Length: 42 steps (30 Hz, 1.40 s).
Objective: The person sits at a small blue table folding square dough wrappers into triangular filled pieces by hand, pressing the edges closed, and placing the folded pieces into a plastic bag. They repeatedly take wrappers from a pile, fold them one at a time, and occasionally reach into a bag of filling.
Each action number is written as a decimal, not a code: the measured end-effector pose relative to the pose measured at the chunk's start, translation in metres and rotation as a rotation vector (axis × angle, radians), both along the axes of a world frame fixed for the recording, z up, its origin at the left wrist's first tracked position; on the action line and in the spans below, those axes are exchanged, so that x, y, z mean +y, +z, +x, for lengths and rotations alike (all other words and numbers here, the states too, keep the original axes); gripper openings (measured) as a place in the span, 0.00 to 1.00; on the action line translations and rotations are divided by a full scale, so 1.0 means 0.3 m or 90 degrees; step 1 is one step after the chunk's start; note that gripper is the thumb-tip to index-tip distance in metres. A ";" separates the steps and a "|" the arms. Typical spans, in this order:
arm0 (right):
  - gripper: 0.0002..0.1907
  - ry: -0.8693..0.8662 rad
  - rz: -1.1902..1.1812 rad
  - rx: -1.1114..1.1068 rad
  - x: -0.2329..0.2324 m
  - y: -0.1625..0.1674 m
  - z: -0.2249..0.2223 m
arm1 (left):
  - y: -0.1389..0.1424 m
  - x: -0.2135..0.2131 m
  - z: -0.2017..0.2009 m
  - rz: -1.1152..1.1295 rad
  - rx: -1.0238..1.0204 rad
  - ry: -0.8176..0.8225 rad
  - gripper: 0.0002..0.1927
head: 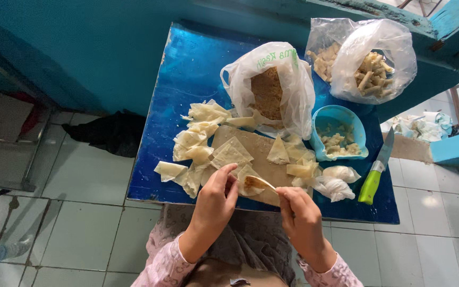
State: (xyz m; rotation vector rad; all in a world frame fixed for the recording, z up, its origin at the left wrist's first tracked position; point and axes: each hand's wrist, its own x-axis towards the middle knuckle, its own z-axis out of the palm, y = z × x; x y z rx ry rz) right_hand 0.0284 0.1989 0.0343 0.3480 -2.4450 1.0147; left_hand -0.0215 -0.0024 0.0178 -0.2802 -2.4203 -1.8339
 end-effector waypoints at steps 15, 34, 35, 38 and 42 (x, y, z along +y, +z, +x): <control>0.08 -0.156 -0.319 0.008 0.058 -0.015 -0.410 | -0.006 0.031 -0.003 -0.063 0.142 -0.039 0.14; 0.06 -0.054 -0.091 -0.406 -0.032 -0.015 -0.173 | 0.009 0.005 -0.019 -0.127 0.087 -0.080 0.05; 0.06 -0.055 -0.171 -0.455 -0.030 -0.013 -0.172 | 0.010 0.004 -0.021 -0.126 0.087 -0.076 0.05; 0.08 0.009 -0.320 -0.401 -0.038 -0.016 -0.167 | 0.015 0.000 -0.024 -0.109 0.067 -0.070 0.07; 0.12 0.004 -0.321 -0.393 -0.063 -0.041 -0.181 | 0.022 -0.001 -0.024 -0.107 0.050 -0.062 0.16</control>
